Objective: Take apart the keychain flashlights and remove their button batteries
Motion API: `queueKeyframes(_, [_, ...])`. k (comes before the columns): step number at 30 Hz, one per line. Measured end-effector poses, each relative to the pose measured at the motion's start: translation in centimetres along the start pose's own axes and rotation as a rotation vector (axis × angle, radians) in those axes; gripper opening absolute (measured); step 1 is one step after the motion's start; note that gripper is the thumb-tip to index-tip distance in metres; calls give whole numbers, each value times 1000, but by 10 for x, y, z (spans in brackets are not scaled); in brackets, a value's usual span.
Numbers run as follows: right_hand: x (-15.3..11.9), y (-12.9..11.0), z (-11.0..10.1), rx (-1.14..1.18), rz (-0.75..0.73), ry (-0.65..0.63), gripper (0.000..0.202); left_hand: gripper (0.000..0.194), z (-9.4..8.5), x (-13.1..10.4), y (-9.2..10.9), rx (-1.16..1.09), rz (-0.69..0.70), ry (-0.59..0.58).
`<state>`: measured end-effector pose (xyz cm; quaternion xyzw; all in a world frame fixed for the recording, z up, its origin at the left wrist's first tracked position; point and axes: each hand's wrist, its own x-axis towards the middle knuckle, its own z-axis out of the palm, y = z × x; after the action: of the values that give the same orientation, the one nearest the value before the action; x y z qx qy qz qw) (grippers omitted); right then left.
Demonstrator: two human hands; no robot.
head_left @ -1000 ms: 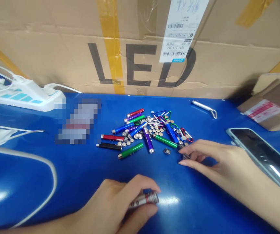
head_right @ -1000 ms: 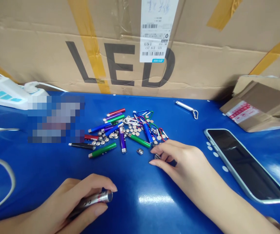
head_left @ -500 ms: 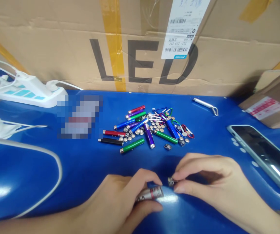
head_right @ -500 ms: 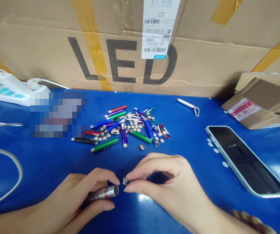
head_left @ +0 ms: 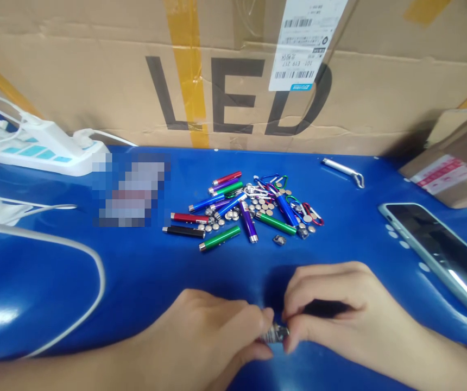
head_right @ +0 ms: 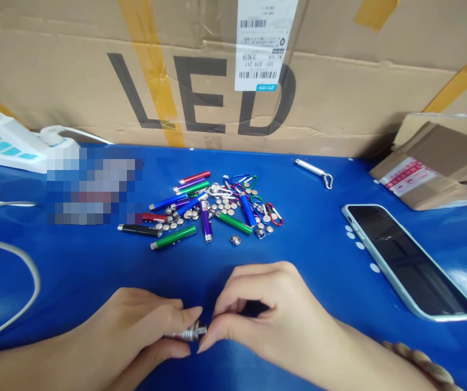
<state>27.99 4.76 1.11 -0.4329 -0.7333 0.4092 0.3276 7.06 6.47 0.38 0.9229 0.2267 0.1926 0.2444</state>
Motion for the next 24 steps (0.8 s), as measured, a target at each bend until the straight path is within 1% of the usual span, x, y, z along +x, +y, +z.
queueKeyframes(2, [-1, 0, -2, -81, -111, -88, 16, 35, 2, -1, -2, 31, 23, -27])
queueKeyframes(4, [-2, 0, -3, -158, -192, -149, 21, 34, 4, -1, -5, 35, 46, -63])
queueKeyframes(7, [-3, -2, 0, -223, -243, -185, 24, 30, 5, -1, -7, 49, 88, -103])
queueKeyframes(11, [-4, -1, 5, -238, -242, -169, 26, 28, 4, -1, -6, 114, 121, -111])
queueKeyframes(16, [-4, -2, 8, -209, -224, -160, 30, 32, 1, -1, -4, 175, 150, -81])
queueKeyframes(18, [-3, -4, 8, -238, -217, -159, 37, 33, 1, 1, -4, 145, 126, -112])
queueKeyframes(20, [-3, -6, 7, -284, -193, -169, 41, 34, 2, 2, -4, 90, 78, -170])
queueKeyframes(22, [-4, -7, 5, -319, -170, -189, 41, 34, 4, 3, -4, 59, 28, -225])
queueKeyframes(24, [-5, -6, 4, -342, -154, -197, 39, 31, 6, 3, -4, 49, 1, -235])
